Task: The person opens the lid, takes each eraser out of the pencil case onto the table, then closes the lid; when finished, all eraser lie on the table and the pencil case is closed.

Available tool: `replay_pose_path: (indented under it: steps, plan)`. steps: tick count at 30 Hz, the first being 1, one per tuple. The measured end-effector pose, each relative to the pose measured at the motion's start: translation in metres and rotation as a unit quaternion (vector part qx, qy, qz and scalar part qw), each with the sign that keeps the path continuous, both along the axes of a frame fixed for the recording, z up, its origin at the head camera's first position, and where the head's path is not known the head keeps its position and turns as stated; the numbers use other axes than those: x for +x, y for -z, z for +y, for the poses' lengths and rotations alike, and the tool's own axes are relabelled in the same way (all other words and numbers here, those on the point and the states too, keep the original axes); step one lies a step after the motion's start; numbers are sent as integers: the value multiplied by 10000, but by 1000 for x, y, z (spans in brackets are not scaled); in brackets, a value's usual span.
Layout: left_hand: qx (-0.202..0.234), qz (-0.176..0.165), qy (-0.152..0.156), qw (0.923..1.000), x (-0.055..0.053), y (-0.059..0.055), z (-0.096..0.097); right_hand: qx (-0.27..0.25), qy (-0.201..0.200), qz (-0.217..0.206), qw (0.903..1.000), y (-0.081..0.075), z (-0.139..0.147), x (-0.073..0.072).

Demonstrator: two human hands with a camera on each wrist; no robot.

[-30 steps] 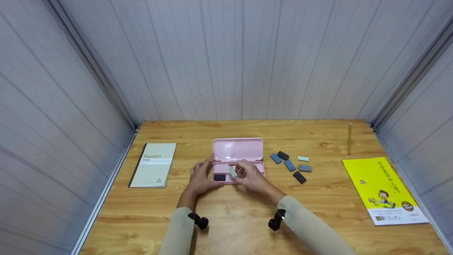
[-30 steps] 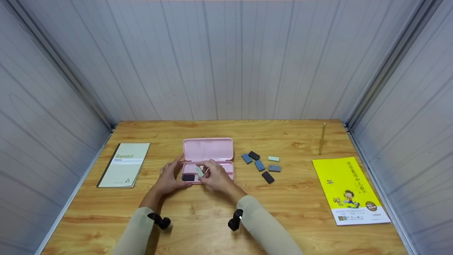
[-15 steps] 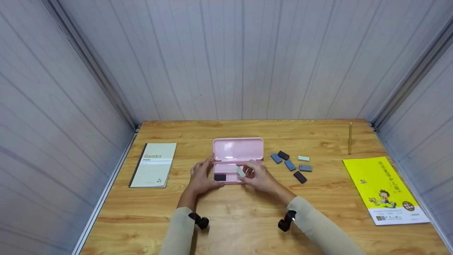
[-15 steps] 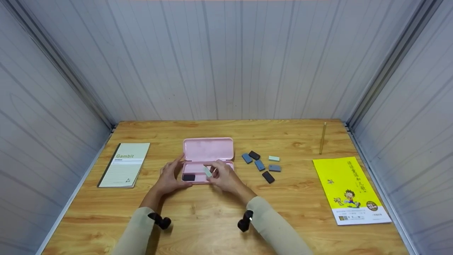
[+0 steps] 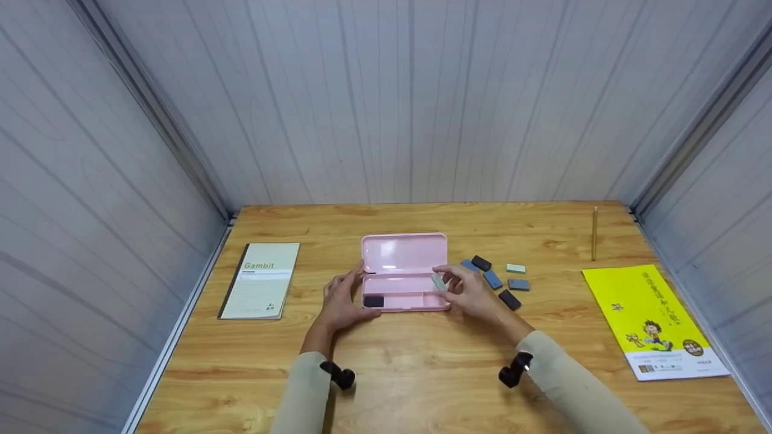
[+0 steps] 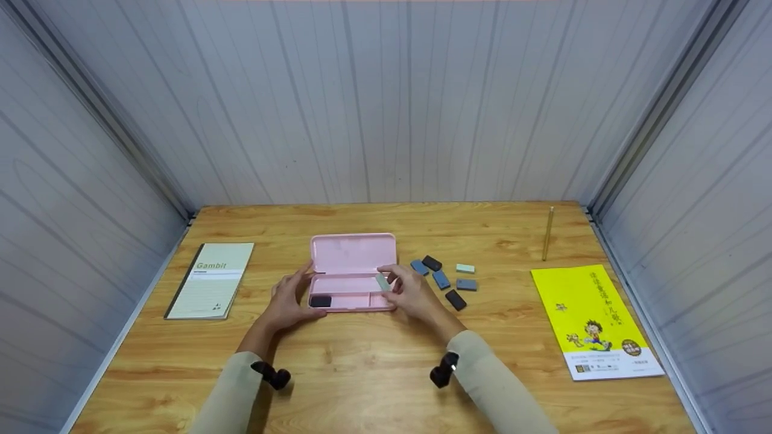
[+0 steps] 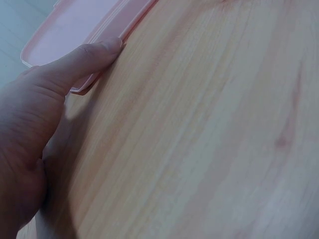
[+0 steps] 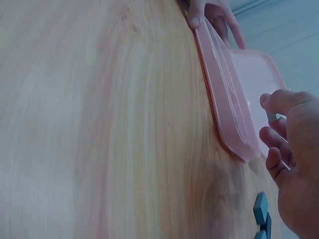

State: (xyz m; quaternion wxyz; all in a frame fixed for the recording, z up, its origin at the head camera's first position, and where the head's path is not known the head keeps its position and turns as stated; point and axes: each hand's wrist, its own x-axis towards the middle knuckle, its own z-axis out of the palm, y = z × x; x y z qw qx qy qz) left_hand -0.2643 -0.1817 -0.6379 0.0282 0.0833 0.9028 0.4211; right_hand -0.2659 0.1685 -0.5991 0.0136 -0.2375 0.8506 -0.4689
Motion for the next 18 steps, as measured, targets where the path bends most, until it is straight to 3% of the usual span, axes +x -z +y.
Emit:
replay_pose_path:
  steps: [9, 18]
  plan:
    - [40, -167, -21, 9999, 0, -1, 0, 52, 224, 170, 9996, 1, 33, -6]
    - [61, -84, 15, 9999, -1, -1, 0, 172, 362, 80, 9992, 7, 58, -7]
